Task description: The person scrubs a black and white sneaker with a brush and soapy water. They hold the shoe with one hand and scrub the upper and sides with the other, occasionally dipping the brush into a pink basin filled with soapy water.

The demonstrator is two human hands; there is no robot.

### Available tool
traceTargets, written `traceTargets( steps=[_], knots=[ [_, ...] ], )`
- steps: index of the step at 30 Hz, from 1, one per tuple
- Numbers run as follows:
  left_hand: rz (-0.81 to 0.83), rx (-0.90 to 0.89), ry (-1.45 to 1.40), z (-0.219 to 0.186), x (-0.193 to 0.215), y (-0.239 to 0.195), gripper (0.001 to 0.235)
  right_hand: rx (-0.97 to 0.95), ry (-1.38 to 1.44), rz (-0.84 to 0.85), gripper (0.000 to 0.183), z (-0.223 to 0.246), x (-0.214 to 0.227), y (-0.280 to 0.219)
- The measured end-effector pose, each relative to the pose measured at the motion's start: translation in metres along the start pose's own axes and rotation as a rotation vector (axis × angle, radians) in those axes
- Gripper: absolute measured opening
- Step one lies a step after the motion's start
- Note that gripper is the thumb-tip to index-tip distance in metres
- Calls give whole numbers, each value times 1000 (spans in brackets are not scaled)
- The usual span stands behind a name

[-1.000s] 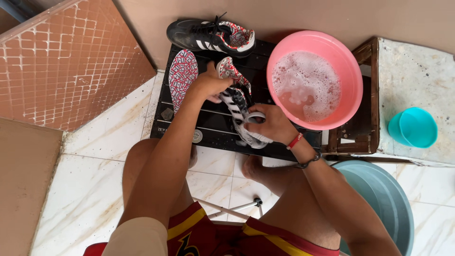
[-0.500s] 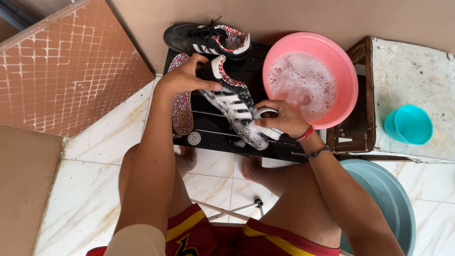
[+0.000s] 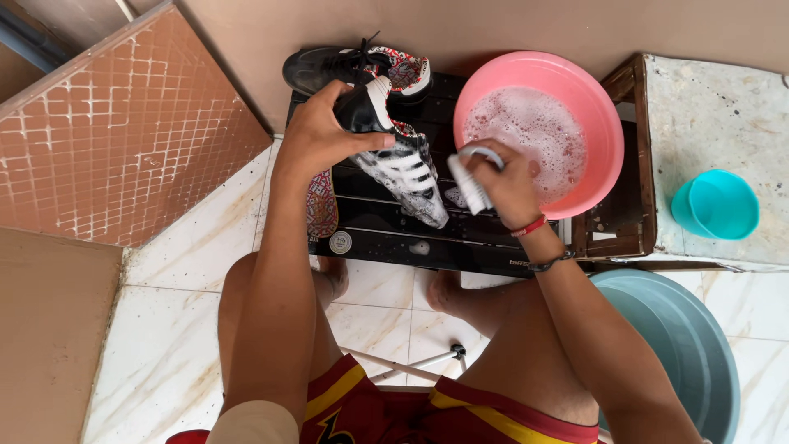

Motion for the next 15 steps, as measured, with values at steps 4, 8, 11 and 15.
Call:
traceTargets(
  steps=[4,8,11,15],
  knots=[
    [-63,-11,35,-13,0,-6,73,-241,454,-212,23,-17,28,8],
    [-166,-58,-44,-17,6,-9,68,-510,776,-196,39,-15,35,-5],
    [-236,-86,-25,-20,10,-9,68,-408,611,-111,45,-33,59,-3],
    [-260,-92,-41,-19,13,-8,68,-176,-127,-197,66,-27,84,9]
  ],
)
Point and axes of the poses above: each hand's wrist, its own y-axis towards the middle knuckle, its own x-axis out of the back of the hand, z = x × y, the point moved 7 cm from there along y, towards the middle knuckle, and after that the axes turned 7 degrees about y, right-handed, at the moved point
